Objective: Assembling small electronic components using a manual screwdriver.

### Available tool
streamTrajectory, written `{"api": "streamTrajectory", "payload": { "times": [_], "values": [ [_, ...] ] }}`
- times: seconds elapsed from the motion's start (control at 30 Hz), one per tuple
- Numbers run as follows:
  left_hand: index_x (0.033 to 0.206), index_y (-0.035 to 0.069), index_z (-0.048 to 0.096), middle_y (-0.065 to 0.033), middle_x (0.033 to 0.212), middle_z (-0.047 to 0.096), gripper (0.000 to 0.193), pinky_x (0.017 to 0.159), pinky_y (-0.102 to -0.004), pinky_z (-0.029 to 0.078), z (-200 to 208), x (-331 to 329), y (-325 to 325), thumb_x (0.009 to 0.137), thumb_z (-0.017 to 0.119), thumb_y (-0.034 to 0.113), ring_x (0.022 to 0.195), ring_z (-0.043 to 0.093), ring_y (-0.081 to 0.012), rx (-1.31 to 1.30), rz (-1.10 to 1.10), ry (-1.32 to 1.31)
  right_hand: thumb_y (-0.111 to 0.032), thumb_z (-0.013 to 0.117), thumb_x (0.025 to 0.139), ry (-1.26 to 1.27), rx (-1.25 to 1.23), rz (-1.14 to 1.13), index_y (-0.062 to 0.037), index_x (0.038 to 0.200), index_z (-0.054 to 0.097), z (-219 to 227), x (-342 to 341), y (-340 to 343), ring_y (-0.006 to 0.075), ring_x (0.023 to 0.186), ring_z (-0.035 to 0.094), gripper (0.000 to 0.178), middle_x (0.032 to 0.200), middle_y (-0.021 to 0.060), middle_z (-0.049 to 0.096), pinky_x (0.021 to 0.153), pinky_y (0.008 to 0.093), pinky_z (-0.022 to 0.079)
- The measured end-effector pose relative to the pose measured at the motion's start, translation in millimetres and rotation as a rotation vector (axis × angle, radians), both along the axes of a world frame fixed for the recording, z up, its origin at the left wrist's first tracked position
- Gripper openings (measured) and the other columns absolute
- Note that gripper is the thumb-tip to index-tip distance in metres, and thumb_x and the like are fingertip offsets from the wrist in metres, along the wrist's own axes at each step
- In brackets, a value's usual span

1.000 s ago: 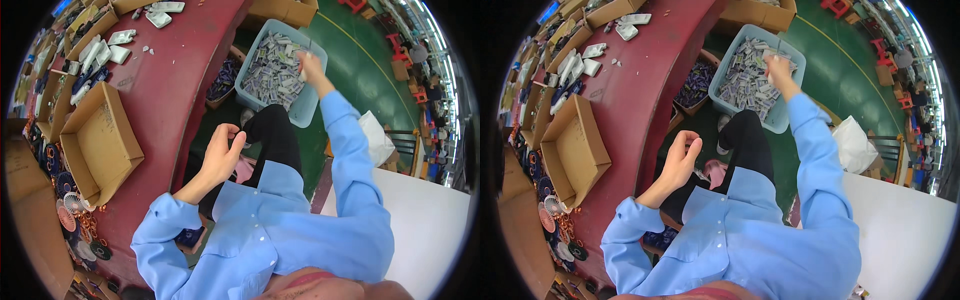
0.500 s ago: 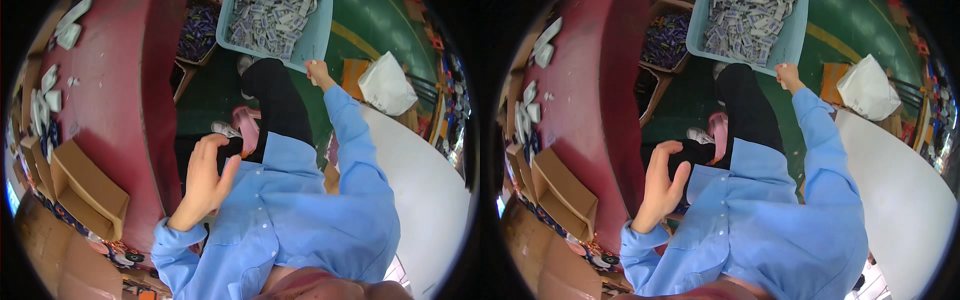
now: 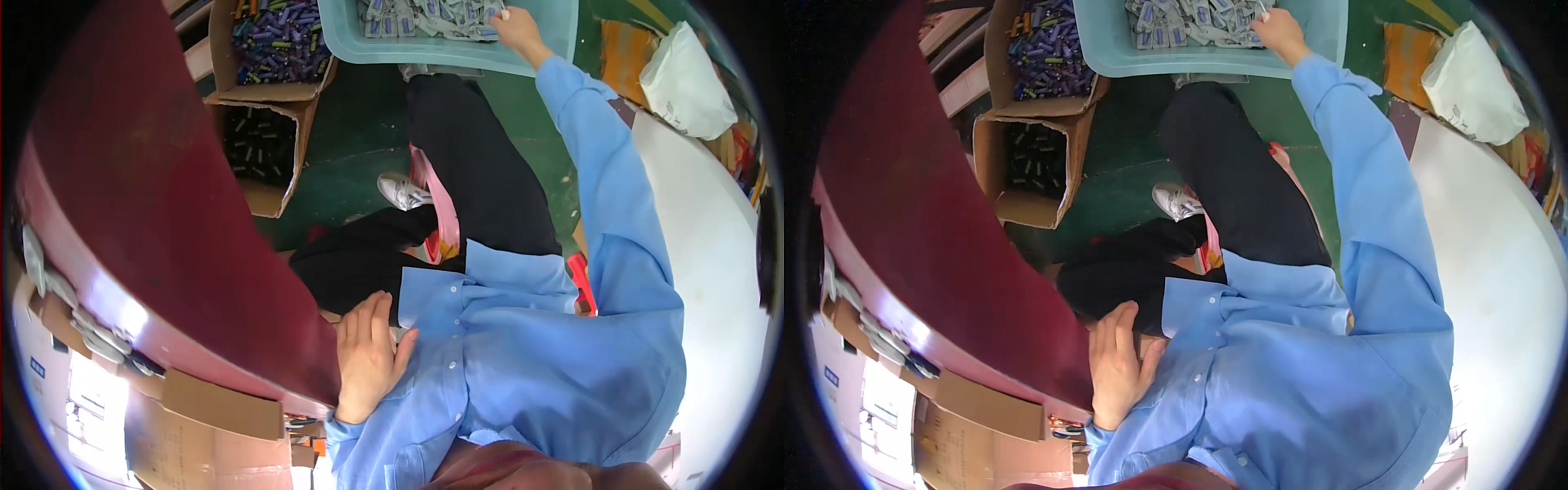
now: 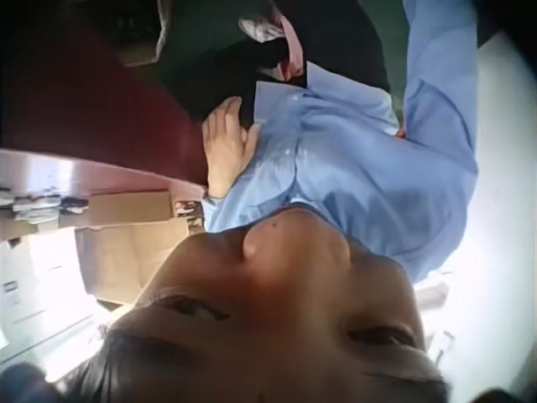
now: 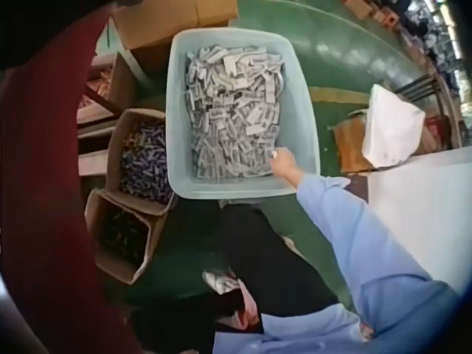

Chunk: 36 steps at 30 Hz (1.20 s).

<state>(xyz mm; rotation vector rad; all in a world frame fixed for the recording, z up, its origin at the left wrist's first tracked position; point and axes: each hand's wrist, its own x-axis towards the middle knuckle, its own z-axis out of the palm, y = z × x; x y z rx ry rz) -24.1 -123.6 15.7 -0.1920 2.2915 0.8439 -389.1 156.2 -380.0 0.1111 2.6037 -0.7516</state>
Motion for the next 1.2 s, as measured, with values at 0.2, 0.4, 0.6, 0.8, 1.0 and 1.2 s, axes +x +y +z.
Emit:
{"api": "streamTrajectory", "payload": {
  "times": [0.2,0.4,0.6,0.8,1.0,1.2],
  "values": [
    [0.118,-0.003,0.052,-0.0216,0.114,0.059,0.044,0.09,-0.044,0.043,-25.2,2.0,-4.1,0.083,0.066,0.02,0.102,0.057,-0.0379,0.063,0.286,-0.098,-0.027,0.062,0.082,0.101,0.213,0.187,0.002,0.091,0.066,-101.3,-12.9,-18.6,0.0437,0.093,0.062,0.031,0.095,0.0287,0.064,0.079,0.0513,0.049],
    [0.104,-0.001,0.059,-0.0171,0.104,0.064,0.023,0.086,-0.0369,0.047,-41.9,18.5,0.9,0.089,0.058,0.016,0.098,0.062,-0.0291,0.181,0.788,-0.218,-0.028,0.057,0.086,-0.083,0.126,0.232,0.0031,0.09,0.067,-147.6,-0.4,-97.3,0.0425,0.092,0.064,0.033,0.096,0.0272,0.065,0.077,0.0511,0.05],
    [0.095,-0.002,0.061,-0.0134,0.091,0.065,0.023,0.08,-0.0338,0.047,-66.1,41.4,7.9,0.093,0.056,0.02,0.087,0.062,-0.0241,0.086,1.008,-0.307,-0.022,0.06,0.083,-0.084,0.036,0.24,0.0014,0.087,0.069,-160.8,-7.4,-162.1,0.0418,0.089,0.065,0.025,0.093,0.0252,0.067,0.076,0.0494,0.052],
    [0.097,-0.001,0.06,-0.0102,0.091,0.065,0.026,0.082,-0.0298,0.047,-73.8,56.1,9.1,0.096,0.055,0.025,0.088,0.06,-0.0162,0.064,1.074,-0.359,-0.017,0.059,0.083,-0.266,0.077,0.308,0.0014,0.094,0.067,-159.2,-16.4,-179.5,0.0412,0.093,0.065,0.023,0.099,0.026,0.066,0.079,0.0488,0.052],
    [0.101,-0.001,0.059,-0.0106,0.093,0.065,0.026,0.082,-0.0297,0.046,-67.5,52.1,8.2,0.097,0.052,0.024,0.089,0.061,-0.0164,0.115,1.07,-0.382,-0.013,0.058,0.084,-0.03,-0.053,0.317,0.0033,0.093,0.064,-140.2,-9.5,-180.3,0.0358,0.071,0.067,0.019,0.079,0.0207,0.067,0.064,0.0437,0.053],
    [0.102,-0.001,0.059,-0.0089,0.096,0.066,0.024,0.077,-0.0268,0.047,-48.8,46.0,10.9,0.099,0.049,0.02,0.084,0.062,-0.0146,0.297,1.102,-0.159,-0.02,0.064,0.08,-0.425,-0.448,0.128,0.0006,0.085,0.063,-41.3,-4.0,-145.0,0.0198,0.049,0.057,0.021,0.066,0.0106,0.06,0.046,0.0358,0.044]
  ]
}}
